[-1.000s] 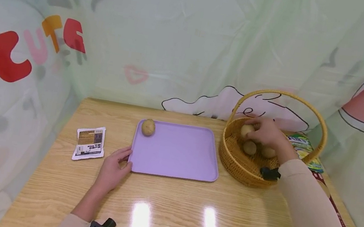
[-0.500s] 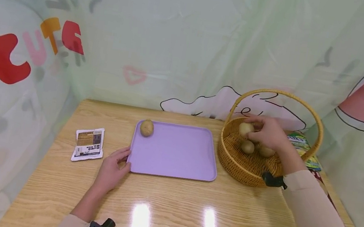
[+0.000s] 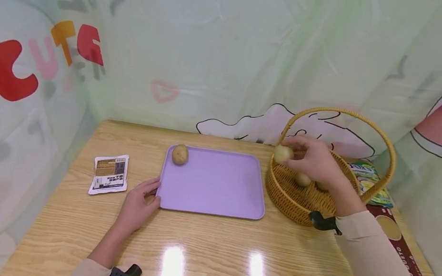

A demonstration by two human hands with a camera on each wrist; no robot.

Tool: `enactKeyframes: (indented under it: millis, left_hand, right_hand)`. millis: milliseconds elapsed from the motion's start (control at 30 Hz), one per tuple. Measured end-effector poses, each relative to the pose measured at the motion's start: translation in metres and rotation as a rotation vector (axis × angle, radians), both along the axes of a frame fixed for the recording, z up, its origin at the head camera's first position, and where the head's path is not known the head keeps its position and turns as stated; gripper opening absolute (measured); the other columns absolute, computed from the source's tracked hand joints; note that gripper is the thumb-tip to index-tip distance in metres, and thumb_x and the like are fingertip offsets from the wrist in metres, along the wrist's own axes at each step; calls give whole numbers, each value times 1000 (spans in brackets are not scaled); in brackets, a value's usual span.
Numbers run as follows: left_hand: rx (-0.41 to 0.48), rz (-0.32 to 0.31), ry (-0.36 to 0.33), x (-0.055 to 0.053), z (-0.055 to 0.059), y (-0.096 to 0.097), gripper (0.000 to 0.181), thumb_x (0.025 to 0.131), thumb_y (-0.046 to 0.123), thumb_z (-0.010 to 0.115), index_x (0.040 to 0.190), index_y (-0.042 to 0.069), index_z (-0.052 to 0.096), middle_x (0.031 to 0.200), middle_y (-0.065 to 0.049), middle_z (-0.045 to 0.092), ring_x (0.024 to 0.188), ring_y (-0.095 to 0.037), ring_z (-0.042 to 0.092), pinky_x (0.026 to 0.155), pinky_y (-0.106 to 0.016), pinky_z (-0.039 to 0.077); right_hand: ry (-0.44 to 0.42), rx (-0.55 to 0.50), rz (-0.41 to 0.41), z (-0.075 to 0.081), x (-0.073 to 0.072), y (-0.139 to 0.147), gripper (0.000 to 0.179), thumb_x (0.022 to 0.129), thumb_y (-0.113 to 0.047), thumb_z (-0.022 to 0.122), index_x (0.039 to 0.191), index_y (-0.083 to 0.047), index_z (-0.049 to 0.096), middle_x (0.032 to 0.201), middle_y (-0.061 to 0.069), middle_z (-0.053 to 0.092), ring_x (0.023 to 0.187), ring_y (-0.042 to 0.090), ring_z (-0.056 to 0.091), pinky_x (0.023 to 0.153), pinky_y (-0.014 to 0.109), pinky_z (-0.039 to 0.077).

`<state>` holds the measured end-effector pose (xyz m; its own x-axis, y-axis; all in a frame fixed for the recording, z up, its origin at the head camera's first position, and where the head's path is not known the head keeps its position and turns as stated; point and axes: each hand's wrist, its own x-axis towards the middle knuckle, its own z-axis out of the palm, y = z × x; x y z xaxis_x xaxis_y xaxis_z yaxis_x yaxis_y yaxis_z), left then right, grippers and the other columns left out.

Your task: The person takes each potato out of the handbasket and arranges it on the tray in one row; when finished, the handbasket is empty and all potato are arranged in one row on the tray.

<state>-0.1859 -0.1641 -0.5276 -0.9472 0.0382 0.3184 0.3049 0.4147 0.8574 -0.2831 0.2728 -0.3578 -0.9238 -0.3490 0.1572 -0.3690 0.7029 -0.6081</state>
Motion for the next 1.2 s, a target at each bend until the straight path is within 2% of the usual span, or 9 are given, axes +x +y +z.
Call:
enactKeyframes:
  millis: [200, 400, 667, 900, 1200]
  left_hand:
    - [-1, 5, -6, 2, 4, 0, 38, 82, -8, 66, 119, -14, 61, 131, -23, 57, 107, -32, 64, 95, -30, 53]
    - [-9, 4, 0, 2, 3, 0, 40, 81, -9, 67, 120, -15, 60, 132, -23, 56, 107, -32, 64, 95, -32, 53]
    - [17, -1, -12, 1, 4, 7, 40, 81, -9, 66, 120, -14, 60, 132, -21, 57, 106, -30, 64, 95, -29, 53]
    - [15, -12, -13, 0, 3, 16, 40, 81, -9, 67, 120, -14, 60, 132, -21, 57, 106, -30, 65, 95, -27, 53]
    - [6, 1, -30, 1, 3, 21, 41, 80, -8, 67, 121, -13, 60, 133, -19, 57, 106, -29, 65, 95, -27, 53]
  right_hand:
    - [39, -25, 58, 1, -2, -22, 43, 77, -2, 79, 118, -7, 68, 116, 10, 62, 104, 29, 60, 80, 43, 58]
    - [-13, -96, 86, -5, -4, -41, 44, 76, 1, 78, 117, -8, 68, 118, 6, 61, 104, 24, 60, 83, 40, 59]
    - [-43, -174, 160, -13, -8, -61, 43, 76, 3, 77, 118, 0, 66, 119, 13, 57, 107, 32, 59, 86, 42, 59]
    - [-92, -213, 159, -28, -10, -76, 44, 75, 1, 78, 117, -1, 67, 119, 14, 57, 108, 32, 59, 85, 36, 59]
    - [-113, -202, 129, -45, -19, -100, 45, 75, 0, 78, 118, -2, 66, 123, 13, 57, 108, 32, 61, 81, 32, 60]
